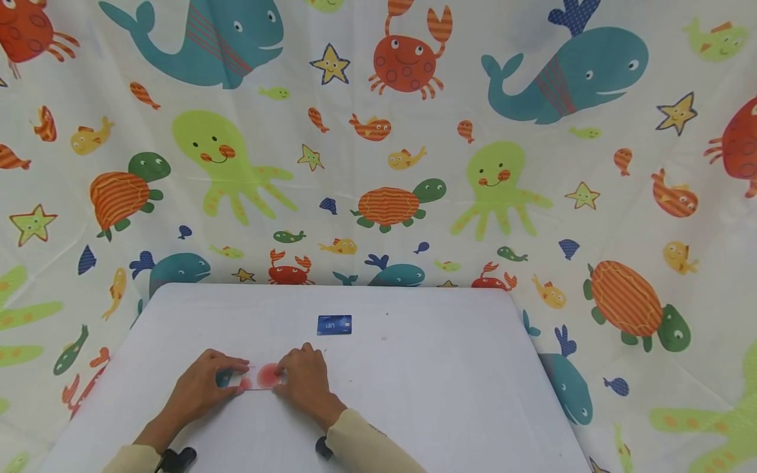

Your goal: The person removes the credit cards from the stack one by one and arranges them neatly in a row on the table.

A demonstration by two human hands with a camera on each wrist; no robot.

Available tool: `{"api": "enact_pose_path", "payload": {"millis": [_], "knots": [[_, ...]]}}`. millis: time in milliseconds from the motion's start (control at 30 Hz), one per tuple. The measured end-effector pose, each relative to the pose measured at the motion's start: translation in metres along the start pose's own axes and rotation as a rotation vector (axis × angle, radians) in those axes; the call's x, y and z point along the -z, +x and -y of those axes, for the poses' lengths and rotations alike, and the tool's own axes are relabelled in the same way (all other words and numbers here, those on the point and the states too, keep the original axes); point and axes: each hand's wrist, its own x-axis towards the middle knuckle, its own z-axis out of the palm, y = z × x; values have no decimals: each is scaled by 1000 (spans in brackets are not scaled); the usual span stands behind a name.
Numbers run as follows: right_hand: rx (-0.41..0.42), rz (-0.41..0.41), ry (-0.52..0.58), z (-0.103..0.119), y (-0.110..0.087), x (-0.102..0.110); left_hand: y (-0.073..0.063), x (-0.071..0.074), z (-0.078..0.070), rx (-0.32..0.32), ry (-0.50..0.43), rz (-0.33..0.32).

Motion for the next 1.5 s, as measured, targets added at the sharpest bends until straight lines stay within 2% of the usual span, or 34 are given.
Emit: {"api": "enact_pose_path", "payload": {"millis": [233, 467, 733, 967, 1500], "knots": [[6, 4, 18, -1, -1, 2, 0, -1, 1, -12, 6, -7], [8, 14, 101, -9, -2, 4, 1, 1, -1, -47, 29, -41], [-57, 30, 184, -21, -4, 11, 7, 0, -5, -66, 19, -79], [-97, 6, 188, -33, -2, 20, 12, -1, -12, -97, -5, -96], [-166, -23, 211, -59, 2, 34, 30, -11, -33, -123, -56, -123]]}}
